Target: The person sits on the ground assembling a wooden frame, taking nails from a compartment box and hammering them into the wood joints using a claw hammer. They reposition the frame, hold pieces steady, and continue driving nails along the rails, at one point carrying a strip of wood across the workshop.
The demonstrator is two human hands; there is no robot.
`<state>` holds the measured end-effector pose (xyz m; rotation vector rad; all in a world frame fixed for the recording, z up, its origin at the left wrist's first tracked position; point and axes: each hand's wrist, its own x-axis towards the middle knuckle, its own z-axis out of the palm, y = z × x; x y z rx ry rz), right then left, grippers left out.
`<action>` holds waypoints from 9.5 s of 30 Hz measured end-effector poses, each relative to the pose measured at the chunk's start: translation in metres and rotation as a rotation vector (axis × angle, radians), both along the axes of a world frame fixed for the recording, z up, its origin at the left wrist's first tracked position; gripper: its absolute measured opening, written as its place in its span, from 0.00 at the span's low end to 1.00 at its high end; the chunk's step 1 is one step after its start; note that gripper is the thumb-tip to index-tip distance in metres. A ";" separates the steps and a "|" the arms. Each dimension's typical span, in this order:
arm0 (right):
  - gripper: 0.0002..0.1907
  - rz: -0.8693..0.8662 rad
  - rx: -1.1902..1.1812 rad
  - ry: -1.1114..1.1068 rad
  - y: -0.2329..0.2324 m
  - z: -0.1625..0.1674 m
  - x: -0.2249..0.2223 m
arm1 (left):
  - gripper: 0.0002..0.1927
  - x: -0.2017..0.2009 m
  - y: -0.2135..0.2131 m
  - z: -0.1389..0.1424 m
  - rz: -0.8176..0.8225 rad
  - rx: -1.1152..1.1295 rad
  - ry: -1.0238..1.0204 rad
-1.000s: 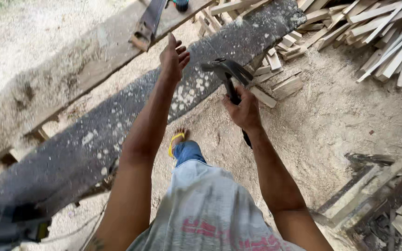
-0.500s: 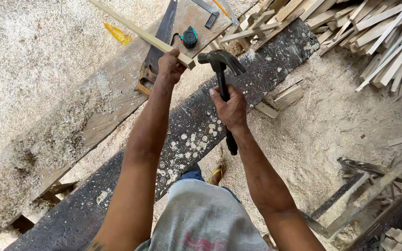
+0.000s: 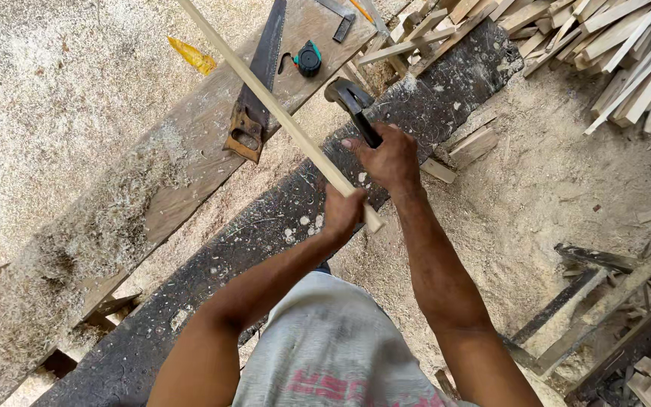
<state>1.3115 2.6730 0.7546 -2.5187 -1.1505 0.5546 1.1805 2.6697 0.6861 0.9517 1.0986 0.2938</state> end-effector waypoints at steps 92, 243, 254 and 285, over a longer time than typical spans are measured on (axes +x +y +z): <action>0.09 -2.675 1.637 -1.194 -1.643 -0.032 -0.954 | 0.22 -0.736 -1.799 0.084 -2.187 -0.055 -1.698; 0.19 -3.443 0.591 0.468 -3.333 -0.133 -0.442 | 0.30 -0.234 -3.476 -0.185 -3.309 1.067 -0.525; 0.17 -3.509 0.464 0.305 -3.342 -0.163 -0.450 | 0.29 -0.258 -3.486 -0.204 -3.266 1.062 -0.302; 0.13 -3.434 0.122 0.633 -3.439 -0.453 -0.495 | 0.27 -0.354 -3.545 -0.616 -3.835 0.534 -0.586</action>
